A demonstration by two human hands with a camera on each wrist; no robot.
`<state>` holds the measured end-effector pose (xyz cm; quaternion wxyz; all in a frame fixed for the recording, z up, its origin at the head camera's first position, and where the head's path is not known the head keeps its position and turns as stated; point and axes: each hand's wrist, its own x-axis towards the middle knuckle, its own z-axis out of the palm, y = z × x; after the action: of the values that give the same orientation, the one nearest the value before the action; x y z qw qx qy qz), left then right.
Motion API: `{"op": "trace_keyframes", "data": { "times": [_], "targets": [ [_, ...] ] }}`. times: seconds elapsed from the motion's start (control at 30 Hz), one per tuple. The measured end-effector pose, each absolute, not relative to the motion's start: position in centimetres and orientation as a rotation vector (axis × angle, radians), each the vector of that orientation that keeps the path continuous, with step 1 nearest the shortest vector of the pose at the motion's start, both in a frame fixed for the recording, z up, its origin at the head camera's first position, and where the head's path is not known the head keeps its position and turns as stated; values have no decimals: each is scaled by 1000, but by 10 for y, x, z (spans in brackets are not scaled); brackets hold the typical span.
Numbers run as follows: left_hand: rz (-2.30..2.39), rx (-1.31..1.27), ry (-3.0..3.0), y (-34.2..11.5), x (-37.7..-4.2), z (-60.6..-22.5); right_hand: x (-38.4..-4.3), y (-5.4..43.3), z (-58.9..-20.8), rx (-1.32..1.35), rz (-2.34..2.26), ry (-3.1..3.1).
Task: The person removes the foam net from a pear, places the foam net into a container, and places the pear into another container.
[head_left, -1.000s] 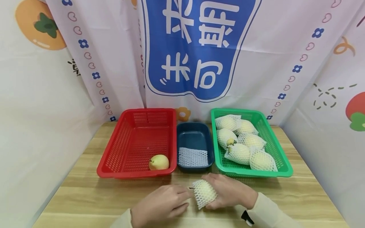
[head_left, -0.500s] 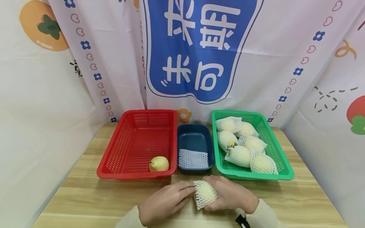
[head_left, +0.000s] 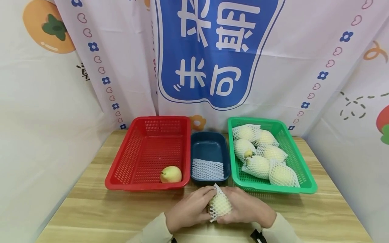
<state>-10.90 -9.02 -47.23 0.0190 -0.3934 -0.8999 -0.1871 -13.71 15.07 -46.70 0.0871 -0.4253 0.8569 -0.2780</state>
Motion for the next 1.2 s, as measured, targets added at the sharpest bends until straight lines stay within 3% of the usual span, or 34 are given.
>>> {"op": "trace_keyframes", "data": {
  "times": [0.7, 1.2],
  "targets": [
    [-779, -1017, -2802, -81, -110, -476, -138, 159, -457, -1176, -872, 2512],
    [-836, -1072, -2819, -82, -110, -482, -135, 150, -460, -1222, -896, 2538]
  ]
}}
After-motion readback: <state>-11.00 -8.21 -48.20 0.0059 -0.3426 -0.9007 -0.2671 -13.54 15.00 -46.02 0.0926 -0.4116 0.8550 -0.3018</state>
